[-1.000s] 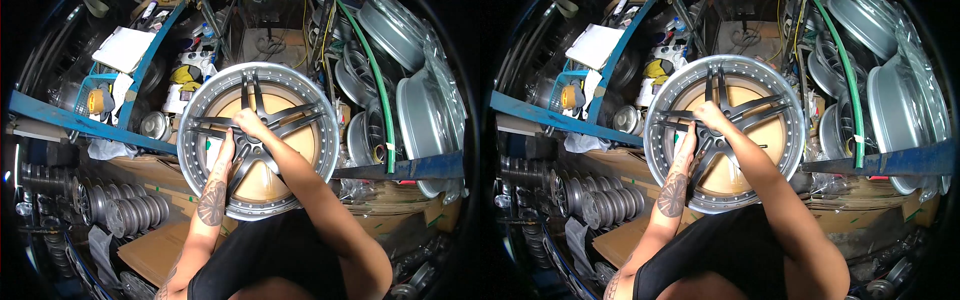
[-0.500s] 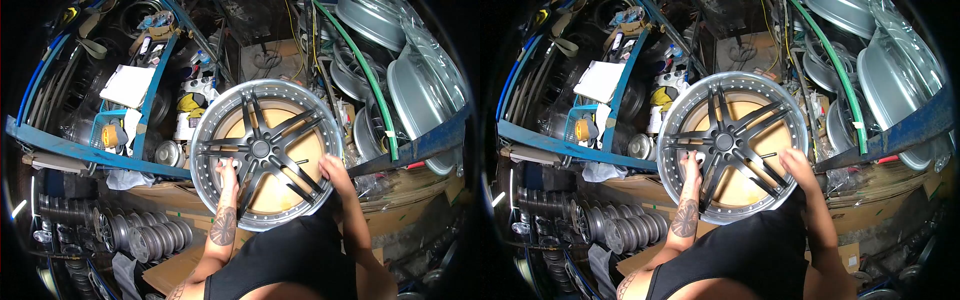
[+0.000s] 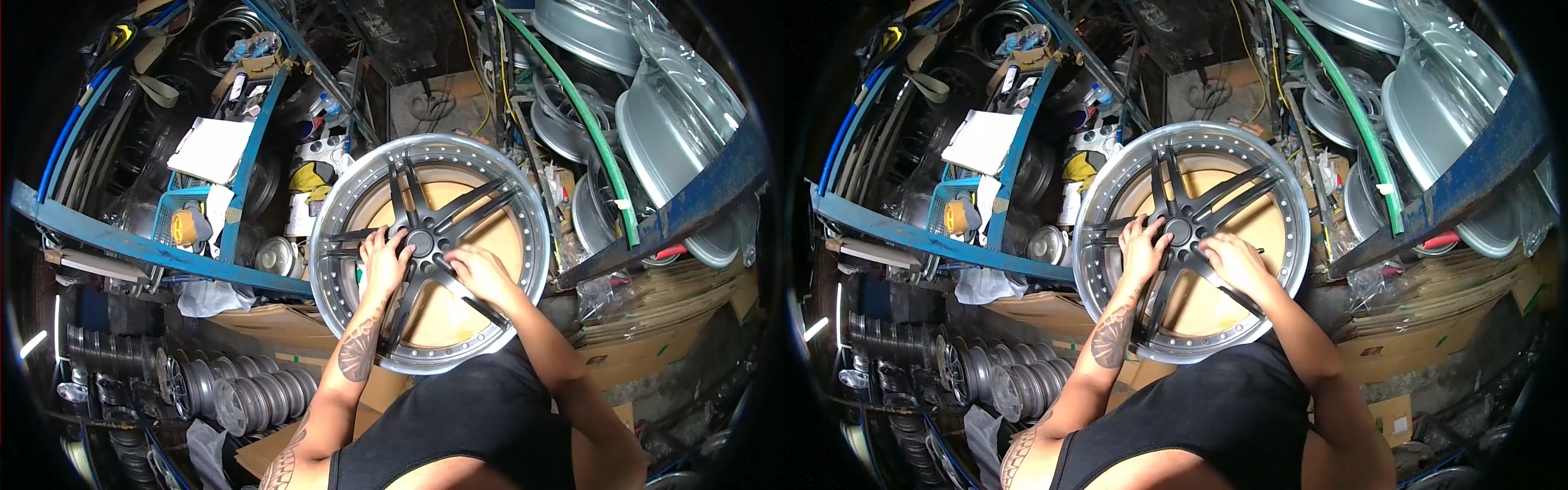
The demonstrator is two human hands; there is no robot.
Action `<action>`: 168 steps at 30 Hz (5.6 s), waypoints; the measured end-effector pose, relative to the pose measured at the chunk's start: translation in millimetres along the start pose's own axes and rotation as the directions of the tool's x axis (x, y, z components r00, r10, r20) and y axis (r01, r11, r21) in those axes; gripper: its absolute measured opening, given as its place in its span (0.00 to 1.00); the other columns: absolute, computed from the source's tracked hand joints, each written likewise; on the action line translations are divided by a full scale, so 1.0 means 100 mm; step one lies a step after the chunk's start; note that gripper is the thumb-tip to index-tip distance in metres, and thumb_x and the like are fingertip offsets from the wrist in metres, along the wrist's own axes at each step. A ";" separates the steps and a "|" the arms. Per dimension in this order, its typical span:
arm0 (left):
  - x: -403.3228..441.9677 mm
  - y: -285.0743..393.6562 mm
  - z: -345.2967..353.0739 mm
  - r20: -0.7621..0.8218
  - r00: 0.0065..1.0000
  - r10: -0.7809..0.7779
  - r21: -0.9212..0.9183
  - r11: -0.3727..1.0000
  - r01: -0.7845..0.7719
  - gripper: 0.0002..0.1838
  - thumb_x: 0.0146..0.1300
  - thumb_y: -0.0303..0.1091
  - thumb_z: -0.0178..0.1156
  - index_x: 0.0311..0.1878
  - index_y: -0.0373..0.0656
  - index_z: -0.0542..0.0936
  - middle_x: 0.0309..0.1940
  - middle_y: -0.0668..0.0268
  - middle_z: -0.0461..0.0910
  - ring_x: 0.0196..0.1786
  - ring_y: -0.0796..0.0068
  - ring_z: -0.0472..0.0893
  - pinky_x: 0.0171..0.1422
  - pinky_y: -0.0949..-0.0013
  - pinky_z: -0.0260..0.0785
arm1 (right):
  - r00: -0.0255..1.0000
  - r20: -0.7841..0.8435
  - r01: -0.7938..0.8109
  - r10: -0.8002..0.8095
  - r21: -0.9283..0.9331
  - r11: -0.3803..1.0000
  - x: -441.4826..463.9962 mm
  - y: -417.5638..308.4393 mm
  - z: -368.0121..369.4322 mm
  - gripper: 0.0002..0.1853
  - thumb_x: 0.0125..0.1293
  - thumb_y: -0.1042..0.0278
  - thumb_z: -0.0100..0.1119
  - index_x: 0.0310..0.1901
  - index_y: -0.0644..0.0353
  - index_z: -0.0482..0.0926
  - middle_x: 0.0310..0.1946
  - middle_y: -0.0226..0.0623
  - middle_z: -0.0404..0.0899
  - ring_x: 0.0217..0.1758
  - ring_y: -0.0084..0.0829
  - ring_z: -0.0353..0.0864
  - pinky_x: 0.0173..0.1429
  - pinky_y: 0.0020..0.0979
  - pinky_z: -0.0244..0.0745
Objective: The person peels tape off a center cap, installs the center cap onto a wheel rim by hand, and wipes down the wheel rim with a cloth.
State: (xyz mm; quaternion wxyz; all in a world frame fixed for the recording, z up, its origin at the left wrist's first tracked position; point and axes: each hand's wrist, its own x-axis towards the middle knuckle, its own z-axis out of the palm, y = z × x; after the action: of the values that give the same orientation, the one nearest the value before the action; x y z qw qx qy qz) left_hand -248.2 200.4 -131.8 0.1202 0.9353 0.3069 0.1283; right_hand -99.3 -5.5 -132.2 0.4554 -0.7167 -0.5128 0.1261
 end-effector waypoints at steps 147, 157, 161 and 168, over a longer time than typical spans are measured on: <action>-0.90 -1.92 -0.20 0.184 0.812 -0.554 -0.980 -0.045 0.192 0.27 0.74 0.22 0.55 0.75 0.35 0.66 0.58 0.63 0.80 0.55 0.76 0.78 0.64 0.70 0.70 | 0.961 0.264 0.088 0.085 -0.578 0.811 1.03 -0.88 2.06 0.36 0.52 0.69 0.74 0.67 0.53 0.78 0.72 0.34 0.76 0.80 0.41 0.65 0.82 0.53 0.57; -0.87 -1.89 -0.29 0.167 0.810 -0.562 -0.962 0.086 0.257 0.28 0.72 0.20 0.56 0.75 0.33 0.65 0.58 0.61 0.80 0.55 0.77 0.80 0.61 0.71 0.72 | 0.956 0.290 0.166 0.050 -0.671 0.723 1.31 -0.98 2.20 0.34 0.53 0.63 0.75 0.65 0.53 0.79 0.71 0.31 0.77 0.83 0.42 0.59 0.84 0.61 0.47; -0.87 -1.87 -0.30 0.196 0.799 -0.568 -0.969 0.015 0.248 0.29 0.72 0.18 0.55 0.76 0.33 0.66 0.62 0.61 0.78 0.61 0.74 0.78 0.69 0.70 0.68 | 0.948 0.238 0.063 0.210 -0.789 0.611 0.90 -0.86 1.59 0.33 0.52 0.66 0.74 0.64 0.54 0.81 0.70 0.28 0.79 0.86 0.41 0.55 0.84 0.61 0.43; -0.86 -1.85 -0.34 0.219 0.789 -0.574 -0.964 -0.001 0.266 0.30 0.70 0.17 0.54 0.75 0.33 0.66 0.62 0.61 0.79 0.59 0.74 0.79 0.67 0.70 0.69 | 0.968 0.212 0.056 0.131 -0.696 0.716 1.29 -1.04 2.24 0.31 0.57 0.63 0.72 0.65 0.55 0.80 0.70 0.34 0.78 0.84 0.42 0.59 0.84 0.61 0.45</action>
State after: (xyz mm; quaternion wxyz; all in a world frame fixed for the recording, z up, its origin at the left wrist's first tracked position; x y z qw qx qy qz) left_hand -426.3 298.7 -170.6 0.6842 0.4664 0.4281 0.3620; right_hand -251.7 227.9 -137.9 0.0819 -0.8242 -0.5599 0.0208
